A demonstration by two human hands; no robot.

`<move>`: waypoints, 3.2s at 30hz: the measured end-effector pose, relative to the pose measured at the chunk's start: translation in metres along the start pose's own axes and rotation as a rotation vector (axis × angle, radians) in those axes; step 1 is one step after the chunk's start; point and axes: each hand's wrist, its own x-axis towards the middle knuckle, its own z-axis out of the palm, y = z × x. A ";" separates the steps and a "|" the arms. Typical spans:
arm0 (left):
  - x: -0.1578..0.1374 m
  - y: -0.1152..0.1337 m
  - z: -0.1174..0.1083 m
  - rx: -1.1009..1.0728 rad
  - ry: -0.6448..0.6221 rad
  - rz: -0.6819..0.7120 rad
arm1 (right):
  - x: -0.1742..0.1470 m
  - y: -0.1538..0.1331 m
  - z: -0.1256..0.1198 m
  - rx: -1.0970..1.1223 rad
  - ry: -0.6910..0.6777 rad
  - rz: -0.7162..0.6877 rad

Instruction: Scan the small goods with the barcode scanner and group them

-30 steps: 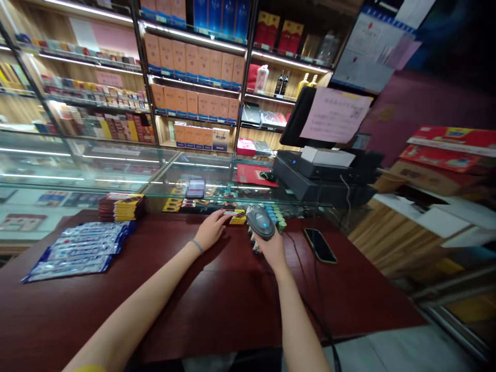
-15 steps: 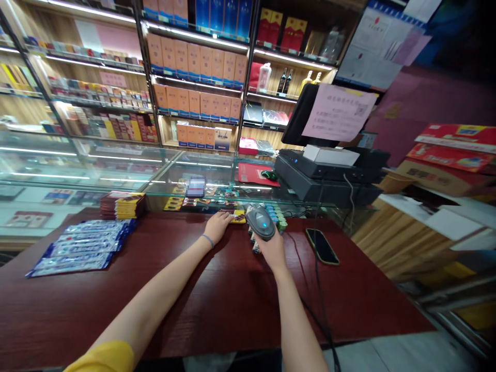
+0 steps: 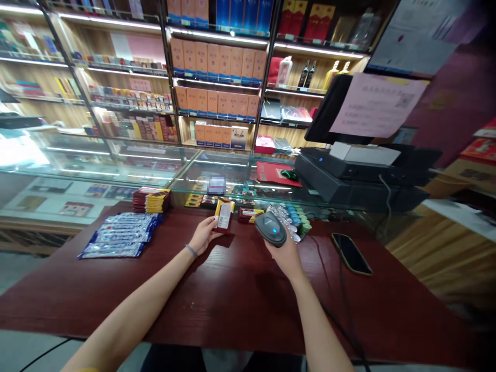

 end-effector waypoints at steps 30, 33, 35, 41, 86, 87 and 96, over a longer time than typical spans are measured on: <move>0.000 -0.007 0.007 -0.302 0.069 0.231 | -0.023 -0.033 0.026 -0.077 -0.392 -0.031; -0.001 -0.004 0.010 -0.279 0.048 0.263 | -0.023 -0.033 0.026 -0.090 -0.402 -0.044; 0.000 -0.004 0.009 -0.255 0.052 0.263 | -0.022 -0.032 0.026 -0.078 -0.397 -0.041; 0.005 -0.012 -0.002 -0.330 0.099 0.222 | -0.021 -0.033 0.023 -0.023 -0.394 -0.005; 0.000 0.178 -0.219 1.808 0.284 0.741 | -0.013 0.013 0.036 0.033 -0.042 -0.039; 0.002 0.177 -0.218 1.797 0.284 0.742 | -0.014 0.010 0.036 0.032 -0.034 -0.030; 0.004 0.164 -0.217 1.792 0.323 0.749 | -0.006 0.002 0.036 0.020 -0.115 0.014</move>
